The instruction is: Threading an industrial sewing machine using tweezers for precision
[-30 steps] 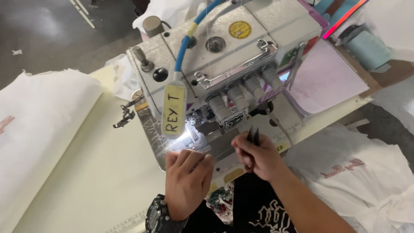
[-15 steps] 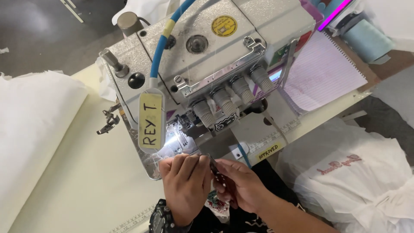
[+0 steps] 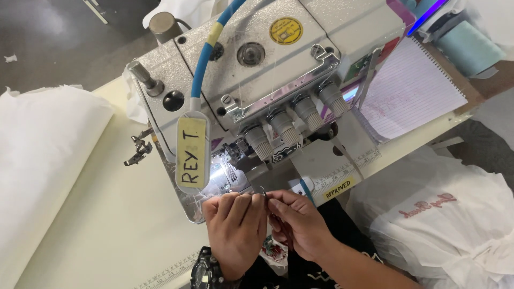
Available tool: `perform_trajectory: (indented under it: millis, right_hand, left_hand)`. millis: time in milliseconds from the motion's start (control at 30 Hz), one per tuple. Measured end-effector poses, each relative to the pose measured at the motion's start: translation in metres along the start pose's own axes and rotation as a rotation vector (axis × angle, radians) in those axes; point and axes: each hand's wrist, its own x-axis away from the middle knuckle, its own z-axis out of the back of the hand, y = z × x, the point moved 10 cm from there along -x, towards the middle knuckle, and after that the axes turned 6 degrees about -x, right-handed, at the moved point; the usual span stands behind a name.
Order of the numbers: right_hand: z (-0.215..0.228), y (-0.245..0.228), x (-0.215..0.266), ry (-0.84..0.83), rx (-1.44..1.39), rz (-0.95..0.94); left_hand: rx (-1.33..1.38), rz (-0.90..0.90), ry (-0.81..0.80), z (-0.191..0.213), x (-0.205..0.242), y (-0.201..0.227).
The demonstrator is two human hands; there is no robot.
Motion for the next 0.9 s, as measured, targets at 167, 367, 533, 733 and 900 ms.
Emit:
perform_trajectory:
  millis: [167,367,533,733,900]
  right_hand:
    - [0.009,-0.005,-0.005,0.086,0.031,0.064]
    - [0.015,-0.020,-0.009,0.079,0.066,0.111]
    - [0.028,-0.044,-0.012,-0.013,0.153,0.230]
    - [0.042,-0.071,-0.010,-0.087,0.040,0.355]
    - [0.054,-0.077,-0.011,-0.062,0.101,0.365]
  left_hand:
    - [-0.009,-0.005,-0.006,-0.001,0.000,0.000]
    - [0.063,0.059,0.022,-0.002,0.005,-0.009]
    - [0.041,0.201,0.166,0.008,0.020,-0.026]
    - [0.086,0.289,0.114,0.011,0.019,-0.039]
    - [0.029,0.306,0.090,0.010,0.014,-0.042]
